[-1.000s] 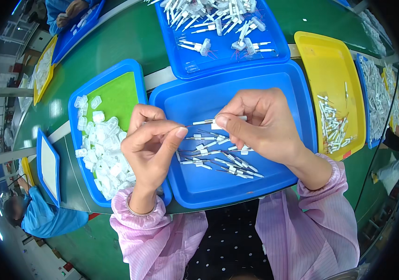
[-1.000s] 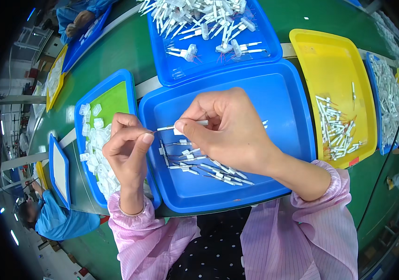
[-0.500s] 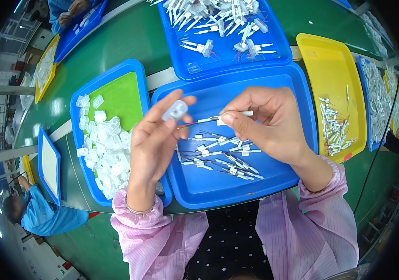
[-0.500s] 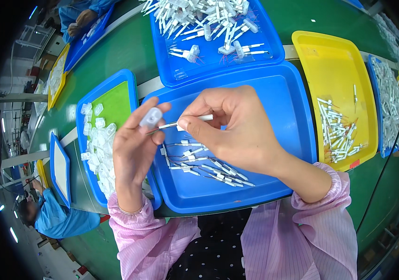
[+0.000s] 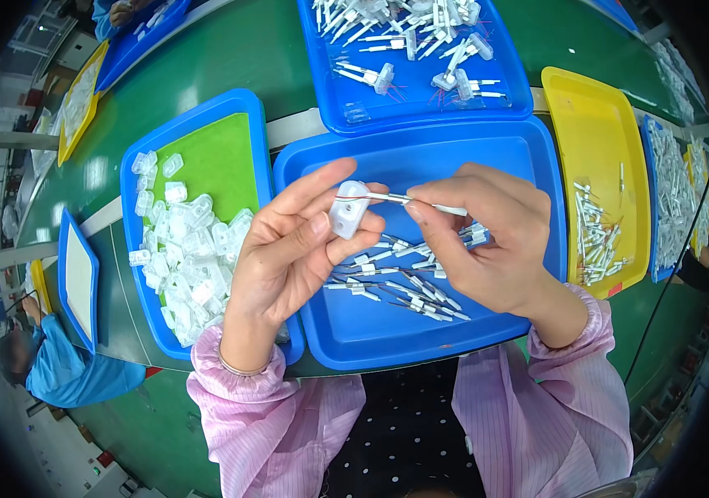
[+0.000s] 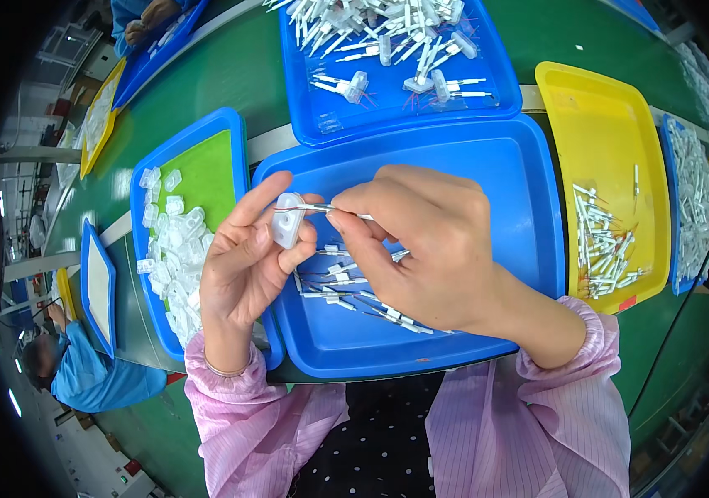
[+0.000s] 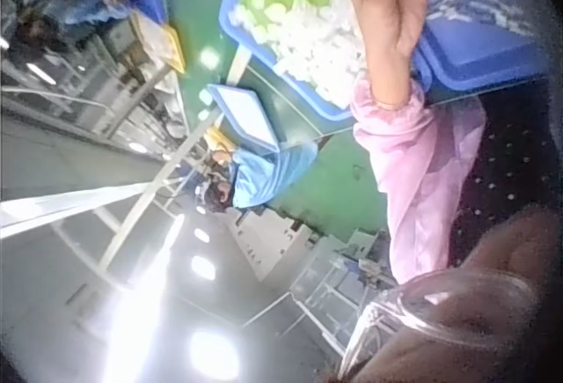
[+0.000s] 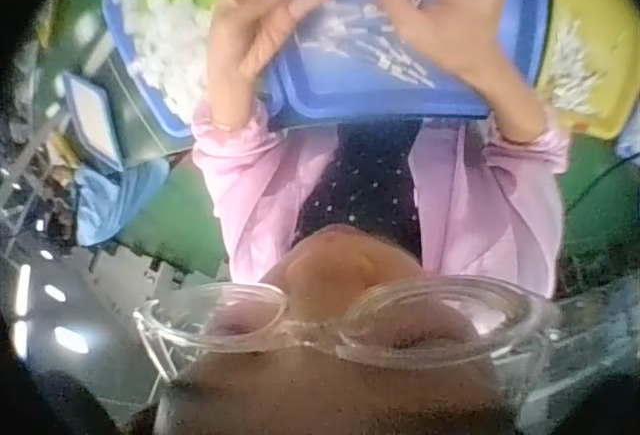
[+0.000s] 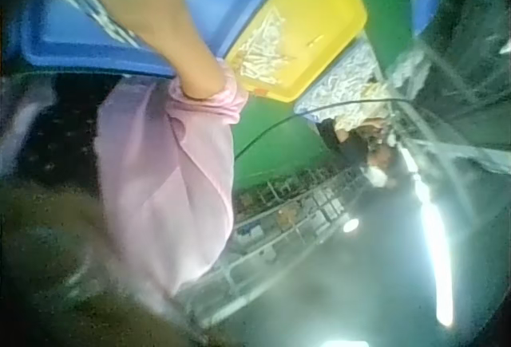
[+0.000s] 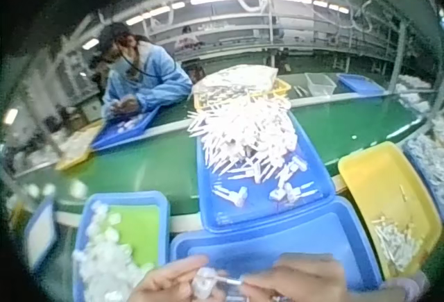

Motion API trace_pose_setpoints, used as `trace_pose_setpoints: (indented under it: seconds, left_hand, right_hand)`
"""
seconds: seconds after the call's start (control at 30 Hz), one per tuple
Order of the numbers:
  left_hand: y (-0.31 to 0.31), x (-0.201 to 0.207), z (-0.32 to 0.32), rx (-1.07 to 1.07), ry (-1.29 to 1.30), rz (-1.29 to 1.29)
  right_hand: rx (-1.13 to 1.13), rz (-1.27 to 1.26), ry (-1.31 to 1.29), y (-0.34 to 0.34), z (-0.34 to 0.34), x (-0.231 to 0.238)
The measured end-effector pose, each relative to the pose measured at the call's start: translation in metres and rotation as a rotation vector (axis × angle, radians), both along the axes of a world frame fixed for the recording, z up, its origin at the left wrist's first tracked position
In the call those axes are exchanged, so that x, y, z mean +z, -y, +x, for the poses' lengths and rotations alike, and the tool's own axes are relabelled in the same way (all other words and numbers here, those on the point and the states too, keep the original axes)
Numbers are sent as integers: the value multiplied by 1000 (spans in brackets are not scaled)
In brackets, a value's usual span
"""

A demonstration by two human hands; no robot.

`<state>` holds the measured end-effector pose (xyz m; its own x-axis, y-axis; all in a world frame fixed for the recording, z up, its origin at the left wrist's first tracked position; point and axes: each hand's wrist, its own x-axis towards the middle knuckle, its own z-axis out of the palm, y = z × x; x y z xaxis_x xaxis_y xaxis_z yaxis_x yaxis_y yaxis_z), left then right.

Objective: The person assembles small electronic components by hand. They pick up a translucent plastic housing and insert a white cylindrical component with wires into it, repeating this process for multiple units and placing the finished assemblies into a blue tray.

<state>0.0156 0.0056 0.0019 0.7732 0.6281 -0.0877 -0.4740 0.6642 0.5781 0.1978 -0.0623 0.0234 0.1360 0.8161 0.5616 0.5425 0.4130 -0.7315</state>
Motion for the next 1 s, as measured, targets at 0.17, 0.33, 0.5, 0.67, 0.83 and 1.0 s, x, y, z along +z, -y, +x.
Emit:
trace_pose_setpoints:
  seconds: [0.17,0.33,0.5,0.67,0.83,1.0]
  left_hand:
    - [-3,0,0,-35,14,-16]
    - [-5,-5,-4,29,-13,65]
    - [-4,-3,-4,124,-34,130]
    - [-2,-4,-4,152,-56,229]
    - [-1,-2,-4,166,-101,361]
    - [-3,-3,-4,178,-176,521]
  right_hand:
    - [3,-13,-7,0,3,1]
    - [42,29,49,0,4,2]
    - [69,26,90,1,6,5]
    - [51,42,94,2,6,6]
    - [122,-14,121,4,9,11]
    - [136,-64,98,6,10,14]
